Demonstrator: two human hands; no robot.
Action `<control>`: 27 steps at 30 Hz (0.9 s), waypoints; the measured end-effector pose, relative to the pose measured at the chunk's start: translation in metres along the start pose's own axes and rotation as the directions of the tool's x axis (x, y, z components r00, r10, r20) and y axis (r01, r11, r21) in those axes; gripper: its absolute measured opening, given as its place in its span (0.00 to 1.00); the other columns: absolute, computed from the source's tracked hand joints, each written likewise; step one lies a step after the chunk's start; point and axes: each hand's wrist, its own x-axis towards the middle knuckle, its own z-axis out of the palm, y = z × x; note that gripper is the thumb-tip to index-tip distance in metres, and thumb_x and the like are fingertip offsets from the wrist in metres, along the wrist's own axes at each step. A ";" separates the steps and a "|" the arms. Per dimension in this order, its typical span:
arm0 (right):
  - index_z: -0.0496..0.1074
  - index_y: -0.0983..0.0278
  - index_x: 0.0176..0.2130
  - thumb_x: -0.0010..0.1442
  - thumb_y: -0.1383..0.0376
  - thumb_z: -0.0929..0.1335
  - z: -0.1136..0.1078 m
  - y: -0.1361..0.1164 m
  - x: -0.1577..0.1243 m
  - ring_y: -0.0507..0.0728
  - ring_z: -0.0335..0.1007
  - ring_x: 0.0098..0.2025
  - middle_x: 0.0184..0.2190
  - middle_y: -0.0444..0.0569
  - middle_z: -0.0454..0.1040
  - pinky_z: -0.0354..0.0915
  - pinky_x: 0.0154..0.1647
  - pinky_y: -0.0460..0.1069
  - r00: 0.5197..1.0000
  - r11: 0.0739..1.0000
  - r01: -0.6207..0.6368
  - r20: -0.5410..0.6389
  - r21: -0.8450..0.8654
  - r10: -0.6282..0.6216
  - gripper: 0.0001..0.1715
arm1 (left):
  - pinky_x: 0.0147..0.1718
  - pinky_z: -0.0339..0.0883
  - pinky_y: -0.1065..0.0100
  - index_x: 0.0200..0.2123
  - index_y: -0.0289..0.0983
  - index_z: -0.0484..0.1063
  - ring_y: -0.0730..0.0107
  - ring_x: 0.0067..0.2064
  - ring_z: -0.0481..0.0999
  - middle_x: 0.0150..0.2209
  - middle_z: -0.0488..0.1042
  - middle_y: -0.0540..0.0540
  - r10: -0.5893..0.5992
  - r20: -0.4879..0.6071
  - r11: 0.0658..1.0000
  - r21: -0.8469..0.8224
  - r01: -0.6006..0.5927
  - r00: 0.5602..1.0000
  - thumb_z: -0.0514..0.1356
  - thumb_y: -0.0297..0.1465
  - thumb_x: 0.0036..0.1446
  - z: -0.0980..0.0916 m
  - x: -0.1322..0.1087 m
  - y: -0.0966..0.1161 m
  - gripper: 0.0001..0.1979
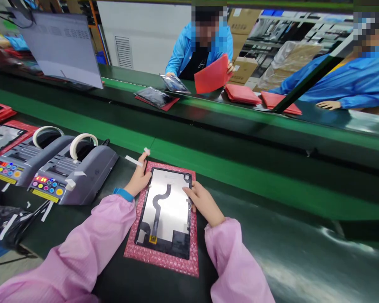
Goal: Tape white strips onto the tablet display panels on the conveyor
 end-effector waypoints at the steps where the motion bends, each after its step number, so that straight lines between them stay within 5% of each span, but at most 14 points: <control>1: 0.66 0.61 0.45 0.59 0.44 0.65 -0.001 -0.007 -0.003 0.53 0.64 0.19 0.22 0.40 0.67 0.60 0.22 0.49 0.997 0.994 0.001 -0.082 -0.112 -0.010 0.26 | 0.69 0.39 0.49 0.64 0.43 0.56 0.59 0.71 0.45 0.68 0.51 0.43 0.030 0.009 0.997 0.073 -0.031 0.999 0.50 0.16 0.50 -0.001 0.000 0.004 0.37; 5: 0.70 0.61 0.49 0.62 0.49 0.65 0.001 -0.047 -0.012 0.59 0.69 0.34 0.33 0.49 0.70 0.65 0.37 0.54 0.904 0.908 0.141 -0.322 -0.395 -0.280 0.23 | 0.65 0.49 0.46 0.50 0.41 0.72 0.56 0.66 0.56 0.63 0.60 0.43 0.113 0.032 0.966 0.232 -0.117 0.993 0.50 0.15 0.47 -0.005 -0.001 0.018 0.29; 11: 0.76 0.55 0.46 0.62 0.50 0.67 0.027 -0.100 -0.001 0.62 0.63 0.55 0.50 0.51 0.69 0.59 0.58 0.59 0.800 0.828 0.477 -0.243 -0.295 -0.548 0.17 | 0.65 0.47 0.43 0.48 0.43 0.76 0.51 0.68 0.48 0.63 0.59 0.45 0.239 0.250 0.908 0.287 -0.307 0.938 0.52 0.14 0.46 -0.001 -0.002 0.022 0.29; 15: 0.78 0.57 0.33 0.60 0.52 0.69 0.036 -0.105 0.006 0.63 0.63 0.56 0.50 0.50 0.70 0.57 0.60 0.62 0.815 0.836 0.495 -0.207 -0.238 -0.542 0.13 | 0.65 0.48 0.43 0.53 0.42 0.73 0.50 0.68 0.47 0.62 0.60 0.43 0.257 0.315 0.892 0.286 -0.349 0.914 0.52 0.15 0.47 0.003 -0.003 0.020 0.30; 21: 0.75 0.58 0.34 0.61 0.49 0.67 0.022 -0.097 -0.020 0.61 0.64 0.56 0.48 0.51 0.68 0.61 0.57 0.56 0.836 0.892 0.453 -0.353 0.010 -0.421 0.17 | 0.65 0.48 0.44 0.56 0.42 0.68 0.53 0.67 0.51 0.62 0.61 0.42 0.223 0.232 0.912 0.293 -0.286 0.947 0.50 0.15 0.48 0.003 -0.003 0.018 0.32; 27: 0.76 0.58 0.31 0.56 0.47 0.69 0.047 -0.061 -0.046 0.63 0.65 0.53 0.46 0.51 0.70 0.57 0.59 0.59 0.938 0.956 0.292 -0.190 -0.007 -0.288 0.18 | 0.64 0.52 0.47 0.55 0.40 0.69 0.57 0.64 0.58 0.59 0.65 0.42 0.236 0.130 0.921 0.287 -0.264 0.963 0.50 0.17 0.48 0.001 0.001 0.014 0.30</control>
